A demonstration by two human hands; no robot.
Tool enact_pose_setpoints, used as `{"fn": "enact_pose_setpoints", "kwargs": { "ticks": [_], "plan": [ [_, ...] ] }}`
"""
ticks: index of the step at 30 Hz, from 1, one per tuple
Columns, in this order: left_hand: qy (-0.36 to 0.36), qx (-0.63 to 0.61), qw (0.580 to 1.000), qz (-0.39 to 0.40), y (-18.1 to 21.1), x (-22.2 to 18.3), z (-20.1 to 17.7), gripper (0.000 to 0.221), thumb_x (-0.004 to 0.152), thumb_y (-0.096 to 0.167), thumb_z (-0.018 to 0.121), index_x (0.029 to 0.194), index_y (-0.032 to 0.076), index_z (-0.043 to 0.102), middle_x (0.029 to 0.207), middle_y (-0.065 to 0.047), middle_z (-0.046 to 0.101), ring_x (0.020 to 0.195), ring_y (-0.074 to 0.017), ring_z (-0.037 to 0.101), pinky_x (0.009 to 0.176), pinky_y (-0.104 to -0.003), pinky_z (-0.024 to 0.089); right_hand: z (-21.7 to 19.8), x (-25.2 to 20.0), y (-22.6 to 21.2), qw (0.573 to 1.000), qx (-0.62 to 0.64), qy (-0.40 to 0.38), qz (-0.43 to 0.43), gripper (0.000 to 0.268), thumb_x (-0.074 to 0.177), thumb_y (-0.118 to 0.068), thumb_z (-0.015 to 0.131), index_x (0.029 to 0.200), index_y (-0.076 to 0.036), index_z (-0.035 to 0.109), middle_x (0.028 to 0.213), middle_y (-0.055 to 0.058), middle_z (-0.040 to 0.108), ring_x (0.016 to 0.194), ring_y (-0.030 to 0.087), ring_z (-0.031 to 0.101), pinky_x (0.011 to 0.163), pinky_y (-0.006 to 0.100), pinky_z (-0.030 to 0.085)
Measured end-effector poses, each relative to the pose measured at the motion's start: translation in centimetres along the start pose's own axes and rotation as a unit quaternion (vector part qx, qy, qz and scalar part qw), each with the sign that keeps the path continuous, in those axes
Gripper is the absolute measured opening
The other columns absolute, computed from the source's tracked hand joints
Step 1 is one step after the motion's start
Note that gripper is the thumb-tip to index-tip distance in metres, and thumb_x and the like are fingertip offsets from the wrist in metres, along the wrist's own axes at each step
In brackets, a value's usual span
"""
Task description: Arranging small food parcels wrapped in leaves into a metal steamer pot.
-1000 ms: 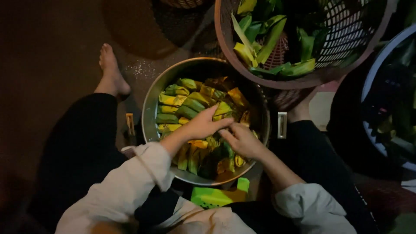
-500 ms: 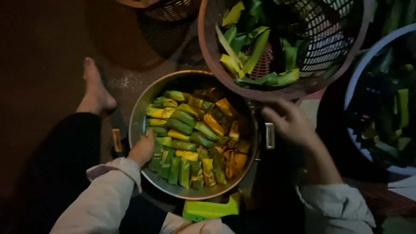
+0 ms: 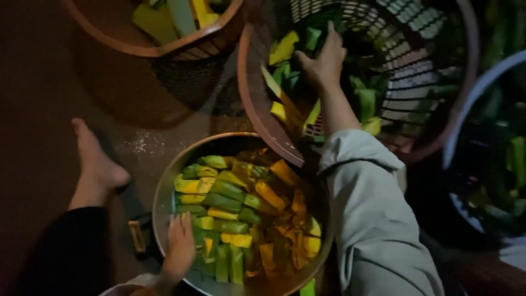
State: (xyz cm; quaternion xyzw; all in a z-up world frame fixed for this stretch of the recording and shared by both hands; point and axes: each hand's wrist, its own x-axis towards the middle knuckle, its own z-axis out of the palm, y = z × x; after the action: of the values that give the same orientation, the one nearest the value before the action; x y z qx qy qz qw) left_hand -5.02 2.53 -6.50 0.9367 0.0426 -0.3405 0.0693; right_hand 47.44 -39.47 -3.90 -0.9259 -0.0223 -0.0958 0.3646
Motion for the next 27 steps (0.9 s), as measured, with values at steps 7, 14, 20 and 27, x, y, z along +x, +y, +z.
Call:
{"fn": "enact_pose_setpoints", "kwargs": {
  "ticks": [7, 14, 20, 27],
  "plan": [
    [-0.052, -0.129, 0.988, 0.064, 0.5, 0.2, -1.8, 0.122, 0.069, 0.007, 0.071, 0.161, 0.001, -0.009, 0.159, -0.042, -0.006, 0.148, -0.0584, -0.001, 0.117, -0.061, 0.012, -2.8, -1.2, -5.5, 0.995, -0.097, -0.014, -0.023, 0.061, 0.082, -0.013, 0.082, 0.131, -0.003, 0.047, 0.115, 0.024, 0.054, 0.1, 0.046, 0.056, 0.084, 0.051, 0.052],
    [-0.125, 0.018, 0.992, -0.003, 2.4, 2.9, -4.1, 0.113, 0.083, 0.04, 0.068, 0.162, -0.004, -0.001, 0.144, -0.034, 0.024, 0.123, -0.0506, 0.032, 0.108, -0.056, 0.027, -18.8, -9.5, -15.7, 0.99, 0.12, -0.019, -0.076, 0.032, 0.111, -0.024, 0.059, 0.128, 0.002, 0.051, 0.109, 0.018, 0.061, 0.092, 0.031, 0.062, 0.079, 0.044, 0.051],
    [-0.042, -0.097, 0.994, -0.019, 11.5, 0.1, -17.0, 0.061, 0.098, 0.029, 0.053, 0.154, 0.008, 0.043, 0.166, -0.023, 0.016, 0.156, -0.0419, 0.01, 0.123, -0.061, 0.017, -22.3, -21.2, -19.1, 0.922, -0.042, -0.385, 0.006, 0.055, 0.091, -0.036, 0.069, 0.131, -0.003, 0.052, 0.109, 0.037, 0.069, 0.095, 0.058, 0.067, 0.082, 0.07, 0.053],
    [-0.033, -0.124, 0.992, 0.013, 12.1, -1.0, -17.7, 0.057, 0.097, 0.029, 0.056, 0.148, 0.004, 0.049, 0.164, -0.03, 0.016, 0.154, -0.0483, 0.009, 0.119, -0.068, 0.023, -8.4, -29.6, -6.0, 0.814, -0.33, -0.454, -0.149, 0.02, 0.093, -0.025, 0.054, 0.105, -0.008, 0.055, 0.085, 0.018, 0.068, 0.074, 0.04, 0.071, 0.062, 0.052, 0.054]
  ]
}}
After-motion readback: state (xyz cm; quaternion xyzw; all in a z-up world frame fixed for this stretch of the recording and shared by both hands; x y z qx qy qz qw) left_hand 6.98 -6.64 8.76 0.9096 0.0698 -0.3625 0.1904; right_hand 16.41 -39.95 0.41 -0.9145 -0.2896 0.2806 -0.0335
